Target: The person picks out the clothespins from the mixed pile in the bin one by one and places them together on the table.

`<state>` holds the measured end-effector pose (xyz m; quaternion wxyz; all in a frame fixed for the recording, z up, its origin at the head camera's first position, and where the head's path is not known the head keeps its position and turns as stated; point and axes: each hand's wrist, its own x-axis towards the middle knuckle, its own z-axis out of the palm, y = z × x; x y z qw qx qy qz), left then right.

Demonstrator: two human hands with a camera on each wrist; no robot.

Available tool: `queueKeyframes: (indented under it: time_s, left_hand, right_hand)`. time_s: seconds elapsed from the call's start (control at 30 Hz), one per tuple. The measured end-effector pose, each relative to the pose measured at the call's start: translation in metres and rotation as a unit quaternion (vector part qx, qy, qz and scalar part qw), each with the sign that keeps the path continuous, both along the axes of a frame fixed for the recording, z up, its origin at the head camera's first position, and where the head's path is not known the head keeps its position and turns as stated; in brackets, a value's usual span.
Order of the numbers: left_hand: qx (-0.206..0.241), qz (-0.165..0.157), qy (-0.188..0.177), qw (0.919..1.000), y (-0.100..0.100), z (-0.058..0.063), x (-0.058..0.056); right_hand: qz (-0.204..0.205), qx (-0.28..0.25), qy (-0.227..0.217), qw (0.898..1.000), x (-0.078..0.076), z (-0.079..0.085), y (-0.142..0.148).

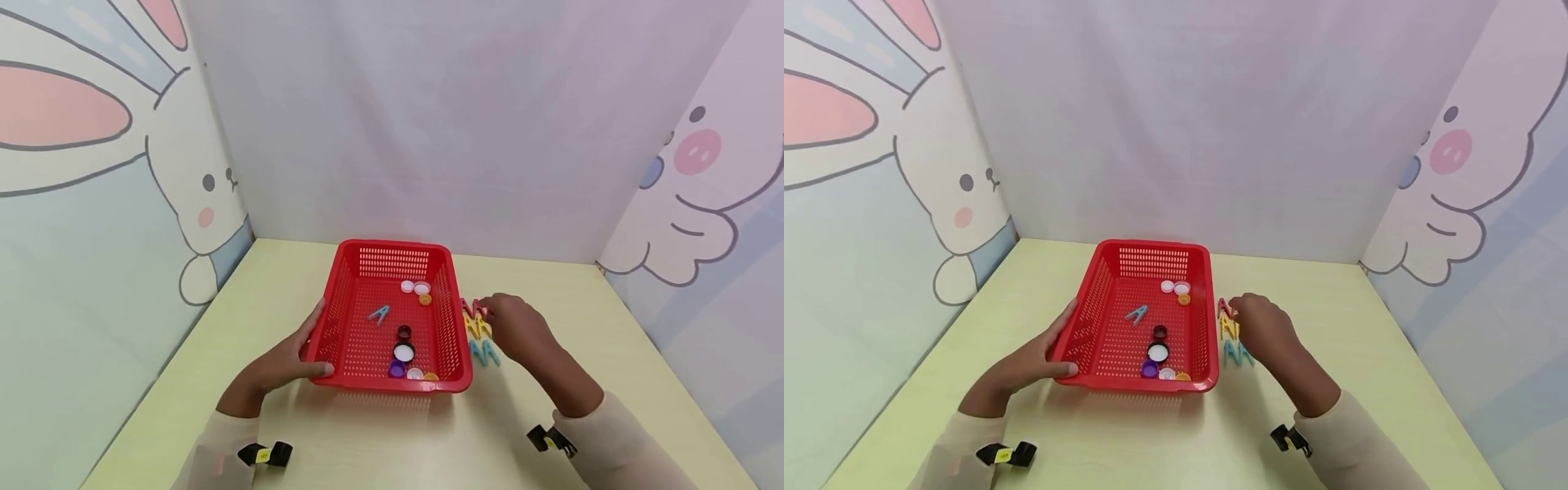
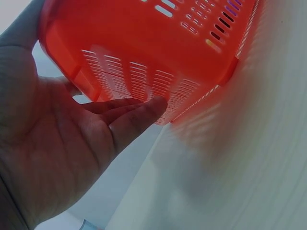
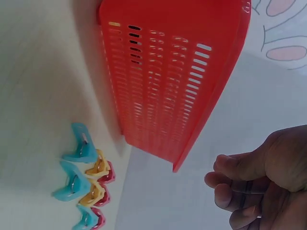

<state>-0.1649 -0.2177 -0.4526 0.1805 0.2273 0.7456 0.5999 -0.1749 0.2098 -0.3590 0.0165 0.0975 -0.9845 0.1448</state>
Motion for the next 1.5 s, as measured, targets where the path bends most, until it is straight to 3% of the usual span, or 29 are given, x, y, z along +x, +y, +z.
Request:
queueKeyframes:
  time_s: [0.17,0.33,0.53,0.7,0.97,1.23,1.5]
  left_hand:
    - [-0.003,0.004,-0.01,0.9999,0.001,0.002,-0.001]
    - [-0.006,0.002,-0.005,1.0,0.002,0.001,-0.001]
    - [-0.009,0.006,-0.004,0.9999,0.002,0.001,-0.001]
    - [-0.009,0.006,-0.002,0.9999,0.002,0.003,-0.002]
    - [-0.007,0.003,-0.001,1.0,0.001,0.002,-0.002]
    - [-0.008,0.001,0.006,1.0,0.001,0.0,-0.002]
    - [-0.01,0.005,0.005,0.9999,0.001,0.001,-0.001]
  right_hand:
    - [0.018,-0.01,0.022,1.0,-0.001,0.008,-0.013]
    - [0.018,-0.022,0.016,0.999,-0.002,0.017,-0.025]
    - [0.027,-0.009,0.032,0.999,-0.005,0.039,-0.041]
    - [0.046,0.003,0.039,0.998,-0.012,0.058,-0.055]
    - [0.093,0.008,0.034,0.995,-0.03,0.073,-0.081]
    - [0.099,0.006,-0.002,0.995,-0.057,0.074,-0.1]
    - [0.142,-0.007,-0.041,0.989,-0.084,0.059,-0.115]
